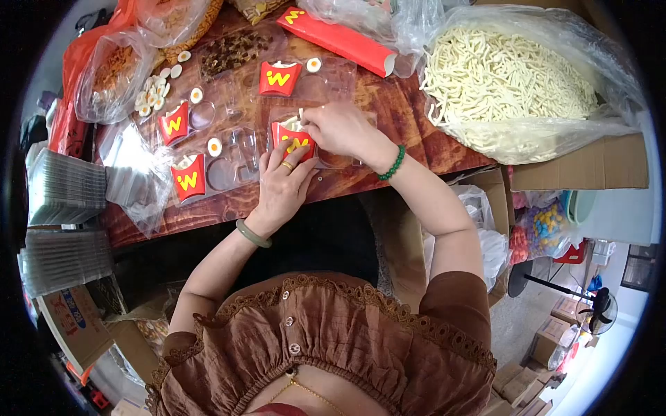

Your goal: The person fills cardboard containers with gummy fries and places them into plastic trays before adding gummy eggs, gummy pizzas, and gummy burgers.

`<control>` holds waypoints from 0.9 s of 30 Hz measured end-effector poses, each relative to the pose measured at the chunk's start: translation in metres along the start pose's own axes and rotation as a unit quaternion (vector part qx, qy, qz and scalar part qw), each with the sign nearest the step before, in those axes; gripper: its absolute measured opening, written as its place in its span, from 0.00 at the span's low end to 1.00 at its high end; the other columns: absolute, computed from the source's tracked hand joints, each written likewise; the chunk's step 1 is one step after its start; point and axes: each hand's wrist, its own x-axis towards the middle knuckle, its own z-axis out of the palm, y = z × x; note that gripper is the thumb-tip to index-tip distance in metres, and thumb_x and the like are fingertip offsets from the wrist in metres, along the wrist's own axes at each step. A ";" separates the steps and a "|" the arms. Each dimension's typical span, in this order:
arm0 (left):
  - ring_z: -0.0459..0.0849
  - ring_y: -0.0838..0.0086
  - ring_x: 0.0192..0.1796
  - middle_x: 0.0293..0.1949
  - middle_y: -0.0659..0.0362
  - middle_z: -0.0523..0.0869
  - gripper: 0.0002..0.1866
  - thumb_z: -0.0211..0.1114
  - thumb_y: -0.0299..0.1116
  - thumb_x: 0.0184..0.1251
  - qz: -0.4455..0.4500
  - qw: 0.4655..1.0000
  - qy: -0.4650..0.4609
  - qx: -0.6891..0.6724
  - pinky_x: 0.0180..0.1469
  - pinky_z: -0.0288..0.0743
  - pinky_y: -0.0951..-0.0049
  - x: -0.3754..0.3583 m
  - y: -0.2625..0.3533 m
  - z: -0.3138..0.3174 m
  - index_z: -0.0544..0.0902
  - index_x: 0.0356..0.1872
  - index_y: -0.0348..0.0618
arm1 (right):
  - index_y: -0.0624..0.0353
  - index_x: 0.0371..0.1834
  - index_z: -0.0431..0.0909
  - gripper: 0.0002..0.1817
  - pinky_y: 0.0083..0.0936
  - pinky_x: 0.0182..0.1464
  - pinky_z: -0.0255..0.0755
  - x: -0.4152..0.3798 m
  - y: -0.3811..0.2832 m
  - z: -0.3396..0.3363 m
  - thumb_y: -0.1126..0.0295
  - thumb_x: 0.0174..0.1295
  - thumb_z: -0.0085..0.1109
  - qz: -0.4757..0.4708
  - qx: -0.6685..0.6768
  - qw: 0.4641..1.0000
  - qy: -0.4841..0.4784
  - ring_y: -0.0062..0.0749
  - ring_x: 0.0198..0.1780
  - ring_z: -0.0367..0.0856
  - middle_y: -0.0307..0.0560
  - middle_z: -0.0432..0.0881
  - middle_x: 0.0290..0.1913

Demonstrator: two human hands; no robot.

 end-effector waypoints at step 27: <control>0.74 0.60 0.56 0.48 0.56 0.80 0.12 0.60 0.32 0.54 -0.012 0.997 0.017 0.071 0.51 0.66 0.58 0.002 0.011 0.020 0.83 0.41 0.48 | 0.60 0.45 0.76 0.16 0.22 0.18 0.68 0.026 -0.010 -0.037 0.58 0.70 0.45 0.115 0.190 0.936 -0.273 0.22 0.15 0.74 0.42 0.77 0.17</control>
